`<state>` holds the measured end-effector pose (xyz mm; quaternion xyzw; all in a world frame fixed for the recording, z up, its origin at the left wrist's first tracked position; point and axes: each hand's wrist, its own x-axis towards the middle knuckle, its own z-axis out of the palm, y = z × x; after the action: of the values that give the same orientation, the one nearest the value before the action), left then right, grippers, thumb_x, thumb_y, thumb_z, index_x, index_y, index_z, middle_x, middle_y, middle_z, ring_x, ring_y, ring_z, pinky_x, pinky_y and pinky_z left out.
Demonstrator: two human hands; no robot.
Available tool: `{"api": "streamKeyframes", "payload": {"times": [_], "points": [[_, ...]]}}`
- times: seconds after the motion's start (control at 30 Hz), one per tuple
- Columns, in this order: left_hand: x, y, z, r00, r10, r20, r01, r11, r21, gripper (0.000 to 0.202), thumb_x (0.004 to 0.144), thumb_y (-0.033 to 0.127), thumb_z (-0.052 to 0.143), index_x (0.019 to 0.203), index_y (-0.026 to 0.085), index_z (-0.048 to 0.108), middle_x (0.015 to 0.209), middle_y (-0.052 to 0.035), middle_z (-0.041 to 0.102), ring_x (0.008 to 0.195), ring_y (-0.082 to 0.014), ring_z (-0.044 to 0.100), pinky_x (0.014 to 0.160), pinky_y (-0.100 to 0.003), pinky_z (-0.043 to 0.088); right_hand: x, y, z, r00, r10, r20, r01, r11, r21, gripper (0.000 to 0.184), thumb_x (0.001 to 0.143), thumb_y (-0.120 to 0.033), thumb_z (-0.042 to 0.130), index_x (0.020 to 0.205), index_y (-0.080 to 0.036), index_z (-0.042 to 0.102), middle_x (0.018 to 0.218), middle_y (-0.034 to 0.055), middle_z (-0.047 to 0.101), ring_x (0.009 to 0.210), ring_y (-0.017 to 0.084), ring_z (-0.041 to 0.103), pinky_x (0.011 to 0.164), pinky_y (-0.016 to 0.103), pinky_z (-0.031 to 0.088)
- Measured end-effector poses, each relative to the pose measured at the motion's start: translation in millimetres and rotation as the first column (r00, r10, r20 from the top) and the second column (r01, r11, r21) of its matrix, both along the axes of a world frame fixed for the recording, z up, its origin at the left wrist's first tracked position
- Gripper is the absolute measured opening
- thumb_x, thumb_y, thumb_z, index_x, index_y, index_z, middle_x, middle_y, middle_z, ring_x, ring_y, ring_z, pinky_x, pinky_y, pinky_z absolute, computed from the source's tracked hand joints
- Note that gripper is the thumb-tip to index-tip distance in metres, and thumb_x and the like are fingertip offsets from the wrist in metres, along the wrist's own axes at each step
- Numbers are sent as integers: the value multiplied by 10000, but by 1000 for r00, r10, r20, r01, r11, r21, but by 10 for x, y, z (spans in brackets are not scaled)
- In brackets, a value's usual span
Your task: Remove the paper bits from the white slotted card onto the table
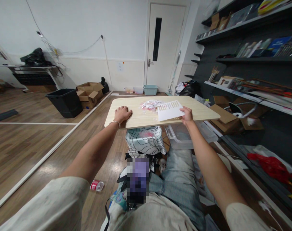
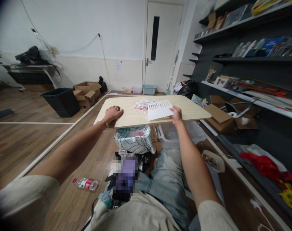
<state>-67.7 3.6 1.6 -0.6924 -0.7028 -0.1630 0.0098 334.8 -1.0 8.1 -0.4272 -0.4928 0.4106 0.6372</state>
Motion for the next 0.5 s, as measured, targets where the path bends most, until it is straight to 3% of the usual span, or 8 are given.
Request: {"api": "streamKeyframes", "payload": {"times": [0.1,0.2,0.4,0.5], "points": [[6,2,-2,1000,8,-1,-8,1000,1,502,966,520,367,1183,192,680,1370,-181,646,1276,-362,559,1046,-489,412,-31,18,-8,996,-76,-47,76,997,12,203,543,-276,661,634,-214,490,590,-24,529,500,121,502,362,203,332],[9,4,-3,1000,7,3,-7,1000,5,496,966,516,370,1179,194,682,1366,-177,649,1268,-359,563,1046,-487,413,-61,9,-8,997,-69,-32,69,998,0,169,535,-265,656,627,-202,529,587,-19,547,509,124,515,379,204,346],[-1,23,-22,1000,14,10,-14,1000,15,481,965,527,390,1170,206,683,1362,-170,651,1278,-358,563,1056,-483,406,-74,-67,11,997,39,74,-37,999,-23,146,568,-264,681,661,-175,613,543,-26,526,437,82,390,344,190,200],[-7,35,-33,1000,13,3,-13,1000,20,496,965,538,380,1162,200,685,1362,-174,650,1273,-360,567,1053,-484,408,-75,-102,23,991,74,108,-71,997,-32,164,578,-275,694,683,-164,635,534,-28,525,416,70,357,339,195,187]]}}
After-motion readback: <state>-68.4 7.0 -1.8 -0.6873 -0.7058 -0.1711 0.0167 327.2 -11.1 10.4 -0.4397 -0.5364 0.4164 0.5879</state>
